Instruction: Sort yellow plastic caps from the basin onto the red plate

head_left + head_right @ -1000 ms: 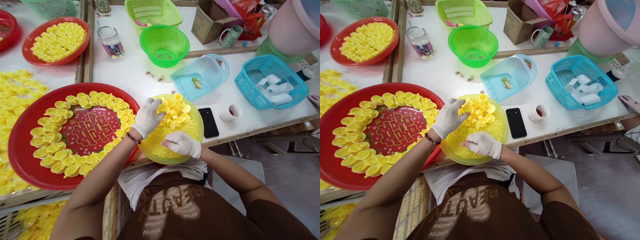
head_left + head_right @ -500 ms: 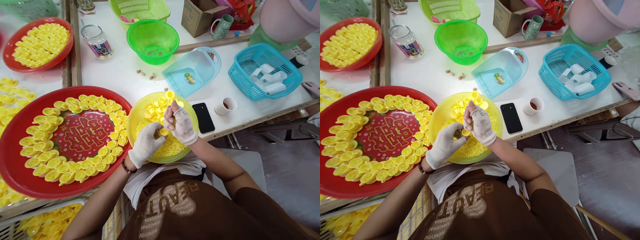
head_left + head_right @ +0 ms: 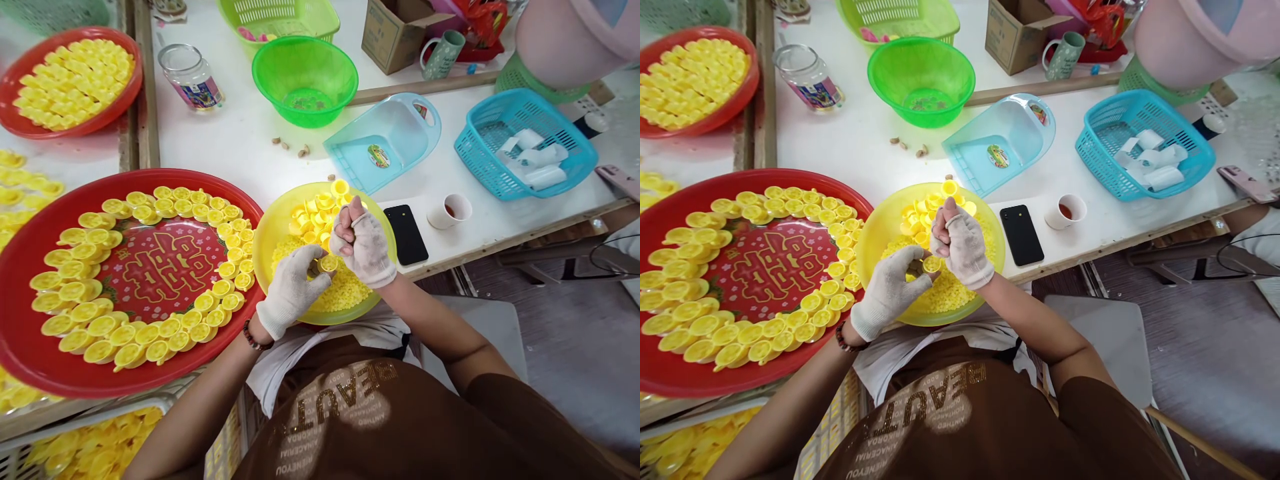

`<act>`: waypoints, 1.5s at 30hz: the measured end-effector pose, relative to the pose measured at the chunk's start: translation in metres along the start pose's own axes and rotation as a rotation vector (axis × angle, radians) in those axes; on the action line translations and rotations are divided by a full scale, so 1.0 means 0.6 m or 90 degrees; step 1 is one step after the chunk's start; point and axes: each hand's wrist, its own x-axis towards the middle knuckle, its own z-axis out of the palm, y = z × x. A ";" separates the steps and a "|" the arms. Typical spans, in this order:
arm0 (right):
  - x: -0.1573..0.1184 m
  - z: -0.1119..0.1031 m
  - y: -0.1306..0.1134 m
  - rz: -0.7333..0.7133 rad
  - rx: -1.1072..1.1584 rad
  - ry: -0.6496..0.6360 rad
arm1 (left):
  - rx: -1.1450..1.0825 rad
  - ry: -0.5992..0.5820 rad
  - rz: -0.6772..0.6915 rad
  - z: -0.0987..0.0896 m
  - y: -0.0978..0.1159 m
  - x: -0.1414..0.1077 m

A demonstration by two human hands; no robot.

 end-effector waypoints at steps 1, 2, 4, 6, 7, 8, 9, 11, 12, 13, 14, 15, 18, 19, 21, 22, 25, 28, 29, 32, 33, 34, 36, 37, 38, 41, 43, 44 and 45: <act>-0.003 -0.007 -0.001 0.001 -0.025 -0.002 | 0.005 0.013 0.007 -0.001 -0.001 -0.001; -0.006 -0.014 -0.002 0.001 -0.068 -0.011 | 0.012 0.029 0.018 -0.002 -0.003 -0.002; -0.016 -0.026 -0.001 0.002 -0.213 -0.053 | 0.036 0.068 0.045 -0.003 -0.004 -0.004; -0.026 -0.035 0.002 0.010 -0.395 -0.108 | 0.064 0.106 0.081 -0.003 -0.004 -0.005; -0.030 -0.038 0.003 0.013 -0.470 -0.132 | 0.074 0.122 0.101 -0.002 -0.004 -0.005; -0.032 -0.041 0.005 0.013 -0.521 -0.153 | 0.080 0.136 0.117 -0.001 -0.004 -0.005; -0.034 -0.044 0.007 0.011 -0.543 -0.175 | 0.082 0.145 0.128 -0.001 -0.004 -0.006; -0.035 -0.052 0.009 0.021 -0.520 -0.222 | 0.077 0.145 0.127 0.000 -0.006 -0.007; -0.035 -0.057 0.009 0.040 -0.481 -0.245 | 0.073 0.140 0.116 -0.001 -0.008 -0.009; -0.035 -0.062 0.008 0.068 -0.437 -0.262 | 0.067 0.133 0.102 -0.001 -0.009 -0.010; -0.036 -0.066 0.007 0.098 -0.395 -0.271 | 0.060 0.125 0.086 -0.002 -0.011 -0.011; -0.036 -0.070 0.006 0.124 -0.361 -0.272 | 0.053 0.117 0.071 -0.003 -0.012 -0.012; -0.038 -0.069 0.004 0.120 -0.360 -0.247 | 0.046 0.091 0.034 -0.005 -0.010 -0.013; -0.038 -0.066 0.005 0.089 -0.395 -0.231 | 0.049 0.086 0.029 -0.005 -0.008 -0.013; -0.036 -0.059 0.009 0.018 -0.477 -0.202 | 0.059 0.082 0.027 -0.005 -0.006 -0.011; -0.035 -0.056 0.011 -0.004 -0.507 -0.196 | 0.063 0.081 0.027 -0.006 -0.005 -0.010; -0.033 -0.054 0.014 0.051 -0.460 -0.220 | 0.063 0.076 0.024 -0.007 -0.007 -0.010; -0.034 -0.060 0.009 0.159 -0.340 -0.234 | 0.046 0.077 0.016 -0.007 -0.009 -0.015; -0.035 -0.061 0.007 0.171 -0.323 -0.232 | 0.041 0.080 0.013 -0.008 -0.009 -0.018; -0.041 -0.064 0.002 0.152 -0.338 -0.225 | 0.036 0.100 0.003 -0.023 -0.010 -0.026; -0.043 -0.064 0.002 0.137 -0.354 -0.218 | 0.038 0.114 -0.004 -0.034 -0.013 -0.029; -0.044 -0.065 0.002 0.123 -0.372 -0.211 | 0.043 0.135 -0.015 -0.049 -0.018 -0.031; -0.047 -0.070 0.005 0.101 -0.415 -0.204 | 0.081 0.205 -0.051 -0.091 -0.041 -0.036; -0.048 -0.073 0.007 0.090 -0.438 -0.207 | 0.118 0.251 -0.078 -0.116 -0.058 -0.039; -0.049 -0.076 0.009 0.077 -0.462 -0.214 | 0.163 0.297 -0.114 -0.143 -0.081 -0.042; -0.051 -0.081 0.014 0.032 -0.541 -0.249 | 0.268 0.378 -0.263 -0.220 -0.167 -0.047; -0.052 -0.081 0.015 -0.006 -0.601 -0.273 | 0.261 0.373 -0.362 -0.257 -0.228 -0.043; -0.052 -0.079 0.015 -0.026 -0.629 -0.286 | 0.263 0.368 -0.398 -0.270 -0.255 -0.039; -0.053 -0.077 0.015 -0.045 -0.656 -0.300 | 0.264 0.365 -0.427 -0.280 -0.279 -0.033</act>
